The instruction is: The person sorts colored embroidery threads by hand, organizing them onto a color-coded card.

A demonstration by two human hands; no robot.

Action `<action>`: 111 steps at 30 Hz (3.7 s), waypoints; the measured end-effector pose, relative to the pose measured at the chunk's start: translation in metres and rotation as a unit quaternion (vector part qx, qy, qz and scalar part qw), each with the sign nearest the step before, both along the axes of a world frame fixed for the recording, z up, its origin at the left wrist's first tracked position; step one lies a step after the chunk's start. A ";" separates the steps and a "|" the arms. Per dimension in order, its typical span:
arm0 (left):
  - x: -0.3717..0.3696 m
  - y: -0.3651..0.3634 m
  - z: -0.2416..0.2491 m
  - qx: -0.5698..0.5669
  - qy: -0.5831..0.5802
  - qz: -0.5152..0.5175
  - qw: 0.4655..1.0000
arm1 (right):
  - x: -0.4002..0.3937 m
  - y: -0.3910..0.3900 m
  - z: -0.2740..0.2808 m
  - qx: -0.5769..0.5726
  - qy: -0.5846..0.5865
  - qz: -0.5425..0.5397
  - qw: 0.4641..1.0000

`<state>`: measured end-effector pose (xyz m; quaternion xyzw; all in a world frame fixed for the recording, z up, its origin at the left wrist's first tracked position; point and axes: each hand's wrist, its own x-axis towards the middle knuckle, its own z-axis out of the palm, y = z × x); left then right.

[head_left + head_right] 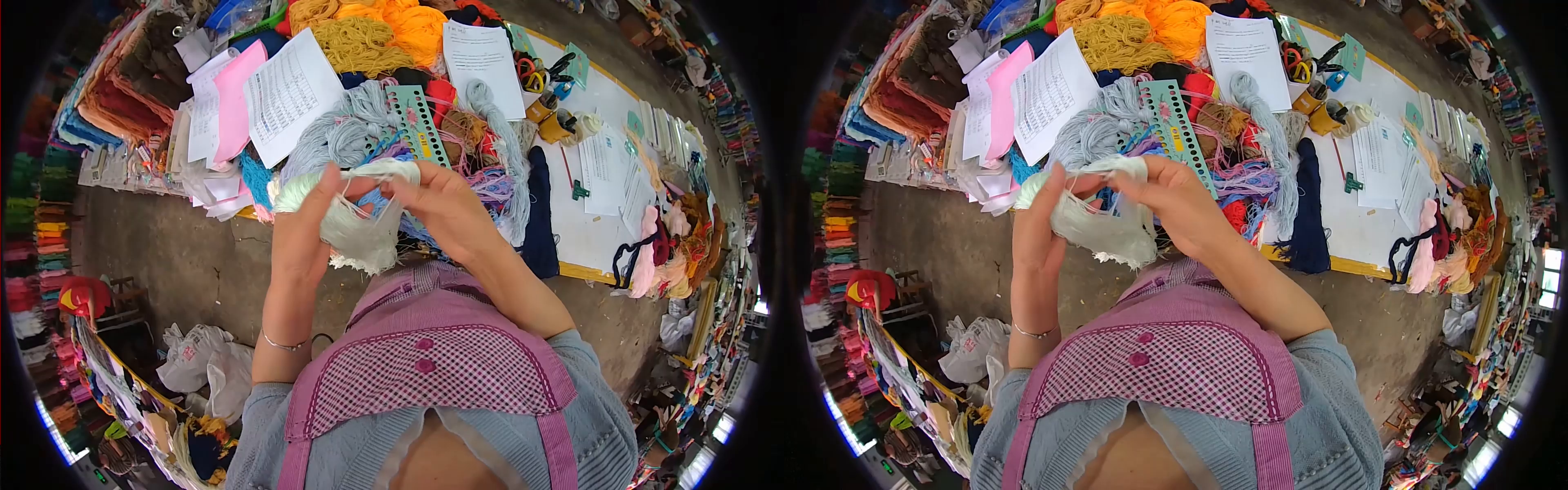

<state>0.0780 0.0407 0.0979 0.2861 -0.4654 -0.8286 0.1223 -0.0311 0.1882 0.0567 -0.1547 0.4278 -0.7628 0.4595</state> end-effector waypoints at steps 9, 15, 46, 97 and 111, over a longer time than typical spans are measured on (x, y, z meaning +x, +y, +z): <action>-0.005 0.014 -0.001 0.011 0.048 -0.019 0.999 | 0.006 -0.003 0.015 0.038 0.025 0.050 0.998; 0.002 0.005 -0.003 -0.143 0.050 -0.060 0.987 | 0.001 0.002 0.004 0.024 0.039 0.035 0.998; 0.005 0.007 -0.007 -0.129 0.071 -0.035 0.988 | 0.006 -0.004 0.004 0.011 0.059 -0.009 0.998; -0.064 -0.006 -0.121 -0.241 -0.205 0.089 0.944 | -0.086 -0.029 -0.064 0.182 0.435 -0.026 0.881; -0.084 0.007 -0.132 -0.109 -0.131 0.161 0.972 | -0.090 -0.061 -0.117 0.198 0.458 -0.122 0.858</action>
